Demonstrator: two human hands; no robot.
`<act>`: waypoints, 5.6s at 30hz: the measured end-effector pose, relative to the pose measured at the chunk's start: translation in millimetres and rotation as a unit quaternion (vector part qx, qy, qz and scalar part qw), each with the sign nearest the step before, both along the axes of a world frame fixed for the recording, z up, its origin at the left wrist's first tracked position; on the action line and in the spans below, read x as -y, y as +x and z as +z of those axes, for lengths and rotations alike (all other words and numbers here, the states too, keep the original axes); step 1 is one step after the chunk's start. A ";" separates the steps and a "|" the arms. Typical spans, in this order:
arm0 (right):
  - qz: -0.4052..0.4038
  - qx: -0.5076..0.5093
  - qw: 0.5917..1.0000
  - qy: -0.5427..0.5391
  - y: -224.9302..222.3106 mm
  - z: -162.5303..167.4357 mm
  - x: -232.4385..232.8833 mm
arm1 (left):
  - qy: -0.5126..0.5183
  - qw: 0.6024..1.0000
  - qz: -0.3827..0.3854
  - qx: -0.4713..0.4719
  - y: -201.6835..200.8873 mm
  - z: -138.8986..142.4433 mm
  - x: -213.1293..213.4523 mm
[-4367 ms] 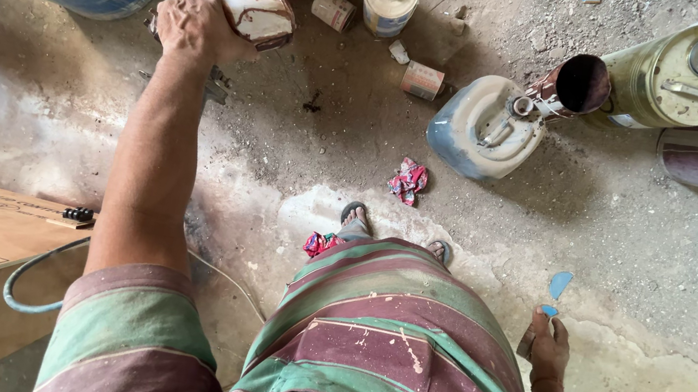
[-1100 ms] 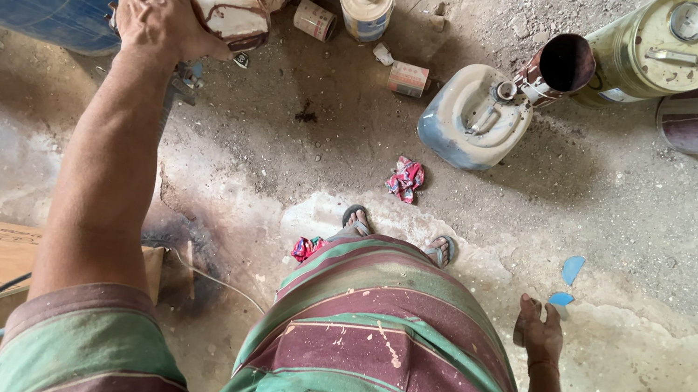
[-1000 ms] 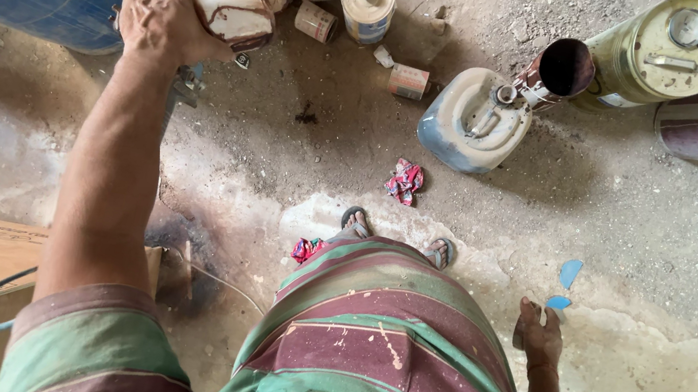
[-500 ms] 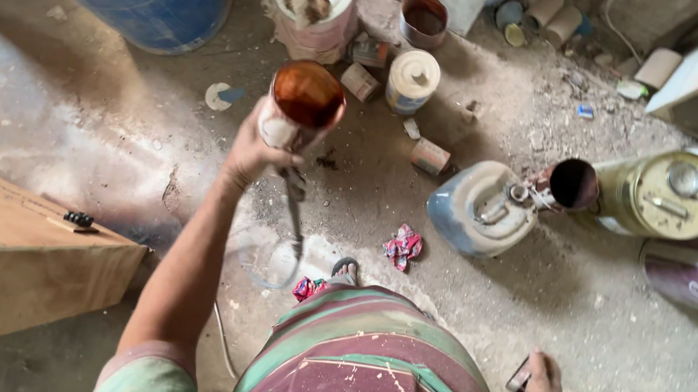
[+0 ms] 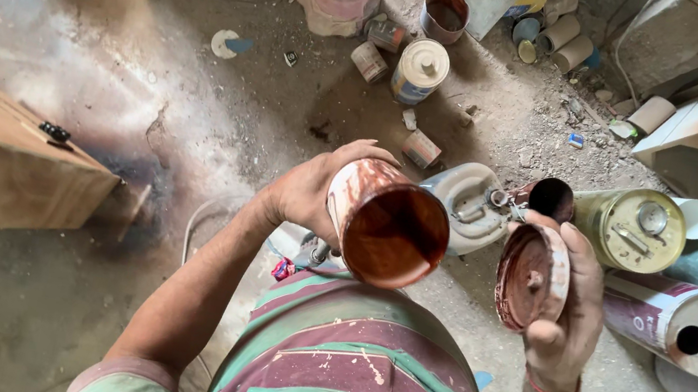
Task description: The person sands the surface of a wooden panel door, first using a blue scraper and then a sanding block, working across the panel sections while another person assists. They then walk to paint cans on the floor, open a can, and use a spray gun to apply finish onto the panel surface.
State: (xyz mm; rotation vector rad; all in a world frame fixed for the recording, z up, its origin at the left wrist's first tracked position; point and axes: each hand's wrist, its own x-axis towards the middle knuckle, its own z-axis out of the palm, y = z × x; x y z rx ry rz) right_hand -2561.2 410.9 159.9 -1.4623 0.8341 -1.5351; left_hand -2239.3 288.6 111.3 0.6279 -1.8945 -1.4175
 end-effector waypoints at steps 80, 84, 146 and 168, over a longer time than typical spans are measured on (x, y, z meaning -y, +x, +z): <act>0.427 -0.234 0.822 -0.295 471.6 3.8 36.0 | -0.142 0.703 0.683 0.137 290.9 -24.1 -264.4; 0.517 -0.049 0.849 -0.095 502.7 -46.2 30.2 | -0.156 0.661 0.725 0.118 331.2 -13.6 -264.4; 0.222 -0.269 0.935 0.070 1151.4 -83.1 -201.9 | 0.554 0.395 0.691 0.244 1049.1 -294.5 -838.9; 0.072 -0.448 0.850 0.267 1466.0 -398.7 28.0 | 0.534 0.447 0.676 0.242 1320.5 -321.0 -715.0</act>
